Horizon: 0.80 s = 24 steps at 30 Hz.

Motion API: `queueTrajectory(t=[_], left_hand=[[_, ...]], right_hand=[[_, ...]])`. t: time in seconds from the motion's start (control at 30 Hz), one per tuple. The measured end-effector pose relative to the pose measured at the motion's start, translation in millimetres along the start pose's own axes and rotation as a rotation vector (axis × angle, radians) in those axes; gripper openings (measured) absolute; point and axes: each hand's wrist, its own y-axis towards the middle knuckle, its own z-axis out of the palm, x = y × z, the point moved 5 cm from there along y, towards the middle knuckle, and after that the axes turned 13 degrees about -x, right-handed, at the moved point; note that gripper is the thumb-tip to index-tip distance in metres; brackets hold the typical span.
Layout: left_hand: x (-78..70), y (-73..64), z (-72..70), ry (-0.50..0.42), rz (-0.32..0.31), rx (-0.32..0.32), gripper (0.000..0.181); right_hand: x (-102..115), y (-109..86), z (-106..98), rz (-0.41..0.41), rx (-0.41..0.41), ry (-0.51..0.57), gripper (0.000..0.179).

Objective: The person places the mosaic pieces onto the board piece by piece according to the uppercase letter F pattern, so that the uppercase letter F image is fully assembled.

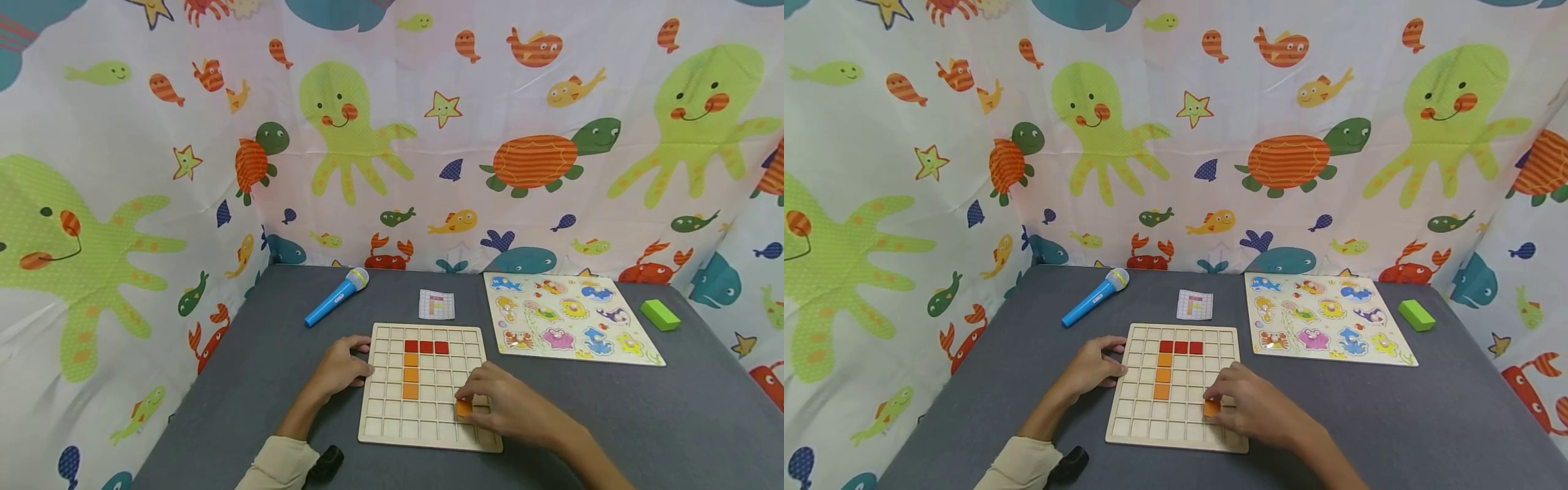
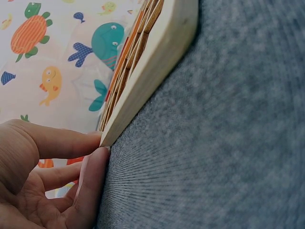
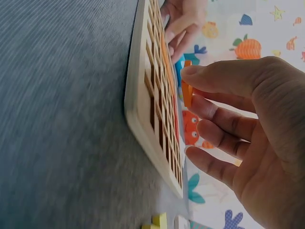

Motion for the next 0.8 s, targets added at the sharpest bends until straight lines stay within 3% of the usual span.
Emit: queueTrajectory(t=[0.47,0.8], left_hand=[[3.2,3.0,1.0,0.006,0.0,0.004,0.058],[4.4,2.9,0.9,0.008,-0.003,0.007,0.059]], right_hand=[[21,19.3,23,-0.101,-0.03,0.051,0.019],[36,29.7,41,-0.111,0.016,0.022,0.021]])
